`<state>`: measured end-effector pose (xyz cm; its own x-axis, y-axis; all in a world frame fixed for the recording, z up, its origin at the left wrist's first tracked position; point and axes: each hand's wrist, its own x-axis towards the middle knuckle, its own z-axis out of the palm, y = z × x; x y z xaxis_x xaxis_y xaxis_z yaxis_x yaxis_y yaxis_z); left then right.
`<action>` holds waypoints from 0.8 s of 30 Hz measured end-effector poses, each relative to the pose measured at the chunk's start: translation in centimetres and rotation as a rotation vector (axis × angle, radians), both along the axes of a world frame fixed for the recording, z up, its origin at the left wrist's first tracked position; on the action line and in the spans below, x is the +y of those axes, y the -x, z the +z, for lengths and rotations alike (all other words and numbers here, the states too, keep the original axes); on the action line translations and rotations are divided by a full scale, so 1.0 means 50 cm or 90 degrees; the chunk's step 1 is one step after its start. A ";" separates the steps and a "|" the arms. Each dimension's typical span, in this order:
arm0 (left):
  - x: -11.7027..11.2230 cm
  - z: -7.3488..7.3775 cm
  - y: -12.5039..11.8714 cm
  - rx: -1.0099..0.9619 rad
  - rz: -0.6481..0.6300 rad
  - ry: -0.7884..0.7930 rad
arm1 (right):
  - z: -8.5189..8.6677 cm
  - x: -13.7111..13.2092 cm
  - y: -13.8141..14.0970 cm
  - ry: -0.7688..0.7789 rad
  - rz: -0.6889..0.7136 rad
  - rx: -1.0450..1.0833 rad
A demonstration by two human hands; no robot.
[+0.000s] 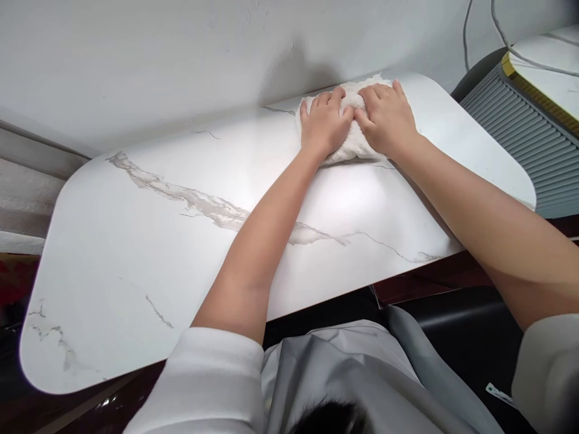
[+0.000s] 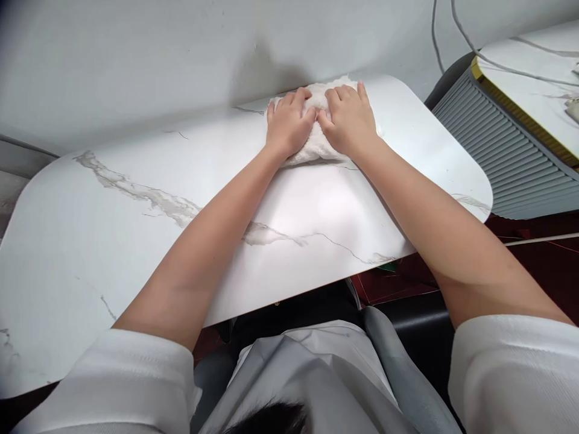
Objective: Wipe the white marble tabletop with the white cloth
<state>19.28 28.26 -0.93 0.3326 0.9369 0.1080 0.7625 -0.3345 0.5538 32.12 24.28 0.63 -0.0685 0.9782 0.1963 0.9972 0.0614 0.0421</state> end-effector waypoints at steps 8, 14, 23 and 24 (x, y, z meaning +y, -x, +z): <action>0.070 0.017 0.002 0.040 0.058 -0.035 | -0.002 0.109 0.001 0.046 -0.029 -0.043; 0.092 0.018 0.001 0.024 0.080 -0.074 | -0.008 0.147 -0.008 0.008 -0.026 -0.056; 0.069 0.011 0.006 0.073 0.081 -0.101 | -0.010 0.115 -0.003 0.018 -0.002 -0.011; 0.064 0.010 0.009 0.079 0.079 -0.096 | -0.009 0.105 0.001 0.024 0.002 -0.012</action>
